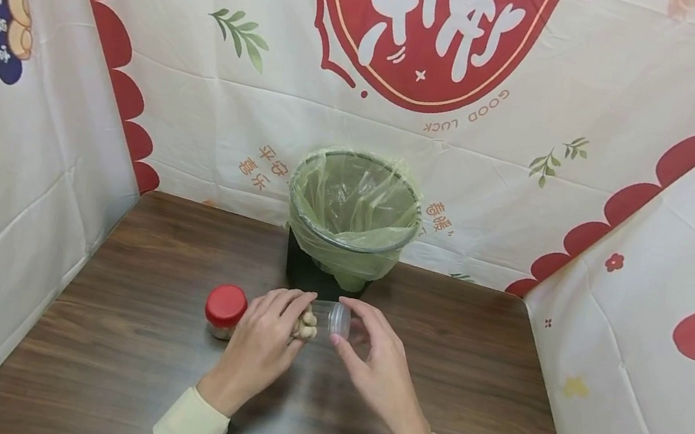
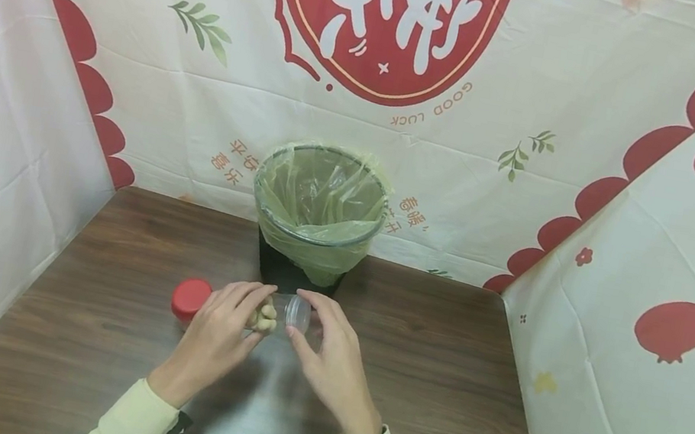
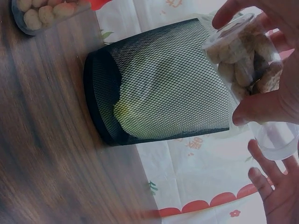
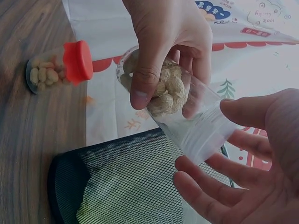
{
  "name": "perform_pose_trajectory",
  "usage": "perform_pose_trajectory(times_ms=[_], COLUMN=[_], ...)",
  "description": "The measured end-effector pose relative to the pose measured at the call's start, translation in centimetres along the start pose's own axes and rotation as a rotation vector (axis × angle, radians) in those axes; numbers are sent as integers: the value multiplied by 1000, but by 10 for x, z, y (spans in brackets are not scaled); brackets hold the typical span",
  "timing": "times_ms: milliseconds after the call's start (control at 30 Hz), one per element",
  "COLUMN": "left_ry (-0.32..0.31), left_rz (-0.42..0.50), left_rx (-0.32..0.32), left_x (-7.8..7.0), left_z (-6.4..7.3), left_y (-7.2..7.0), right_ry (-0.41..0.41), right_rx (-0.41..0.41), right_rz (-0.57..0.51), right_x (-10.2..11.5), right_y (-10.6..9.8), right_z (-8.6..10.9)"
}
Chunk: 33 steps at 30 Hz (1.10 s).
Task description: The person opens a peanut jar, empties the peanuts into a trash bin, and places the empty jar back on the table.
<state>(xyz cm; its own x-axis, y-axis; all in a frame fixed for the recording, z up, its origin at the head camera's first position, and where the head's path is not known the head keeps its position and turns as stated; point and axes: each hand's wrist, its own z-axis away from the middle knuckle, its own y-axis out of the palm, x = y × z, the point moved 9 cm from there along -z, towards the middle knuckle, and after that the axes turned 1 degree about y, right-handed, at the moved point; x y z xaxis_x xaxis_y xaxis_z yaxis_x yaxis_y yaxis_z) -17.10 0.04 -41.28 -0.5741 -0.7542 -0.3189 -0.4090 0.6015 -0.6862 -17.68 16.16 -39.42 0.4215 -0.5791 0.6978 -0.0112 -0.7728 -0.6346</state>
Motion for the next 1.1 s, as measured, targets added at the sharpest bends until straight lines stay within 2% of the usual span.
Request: perform_pose_trajectory(times_ms=[167, 400, 567, 933, 1100], left_ry=[-20, -31, -25, 10, 16], left_rz=[7, 17, 30, 18, 9], left_rx=[-23, -60, -66, -67, -74], left_x=[1, 2, 1, -1, 0], left_z=[-1, -2, -2, -1, 1], left_y=[-3, -7, -8, -7, -7], right_ry=[0, 88, 114, 72, 8], right_rx=[20, 8, 7, 8, 24], right_rz=[-19, -42, -44, -34, -41], right_x=[0, -8, -9, -4, 1], right_y=[-1, -3, -2, 0, 1], right_z=[-1, 0, 1, 0, 0])
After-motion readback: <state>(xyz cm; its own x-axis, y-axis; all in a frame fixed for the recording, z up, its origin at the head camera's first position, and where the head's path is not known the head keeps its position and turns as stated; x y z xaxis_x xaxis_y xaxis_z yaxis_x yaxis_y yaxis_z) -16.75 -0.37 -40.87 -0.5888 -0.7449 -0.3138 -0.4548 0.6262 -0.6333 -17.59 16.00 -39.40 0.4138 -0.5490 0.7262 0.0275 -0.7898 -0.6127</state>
